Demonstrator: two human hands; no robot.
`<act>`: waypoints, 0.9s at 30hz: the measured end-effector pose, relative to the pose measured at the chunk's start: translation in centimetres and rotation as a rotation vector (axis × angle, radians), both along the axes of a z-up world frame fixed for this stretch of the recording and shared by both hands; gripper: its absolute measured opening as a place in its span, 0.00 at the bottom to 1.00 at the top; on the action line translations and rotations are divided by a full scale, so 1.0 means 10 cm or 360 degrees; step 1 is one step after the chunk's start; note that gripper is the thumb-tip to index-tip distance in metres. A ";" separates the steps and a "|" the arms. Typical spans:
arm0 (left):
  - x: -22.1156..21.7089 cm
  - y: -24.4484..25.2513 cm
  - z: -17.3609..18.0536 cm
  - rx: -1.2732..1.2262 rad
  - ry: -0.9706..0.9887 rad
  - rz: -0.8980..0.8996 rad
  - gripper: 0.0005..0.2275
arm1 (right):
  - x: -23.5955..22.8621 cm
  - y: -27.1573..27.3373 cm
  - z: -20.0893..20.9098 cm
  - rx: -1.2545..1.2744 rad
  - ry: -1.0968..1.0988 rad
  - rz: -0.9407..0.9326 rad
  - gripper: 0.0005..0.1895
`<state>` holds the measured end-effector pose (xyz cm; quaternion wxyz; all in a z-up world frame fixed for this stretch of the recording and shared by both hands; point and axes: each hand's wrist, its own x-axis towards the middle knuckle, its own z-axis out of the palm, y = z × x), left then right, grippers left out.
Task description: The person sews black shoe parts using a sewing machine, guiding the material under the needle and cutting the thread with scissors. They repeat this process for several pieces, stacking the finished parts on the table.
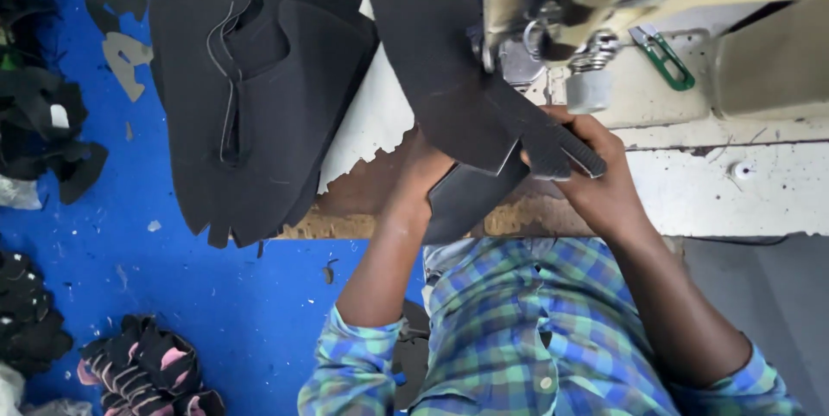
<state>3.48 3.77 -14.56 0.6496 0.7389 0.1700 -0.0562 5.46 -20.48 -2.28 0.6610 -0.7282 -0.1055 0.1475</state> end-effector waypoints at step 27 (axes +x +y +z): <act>-0.41 -0.94 0.67 -0.0504 -0.0762 0.0497 0.04 | -0.11 0.05 0.25 -0.0251 -0.0838 0.0138 0.15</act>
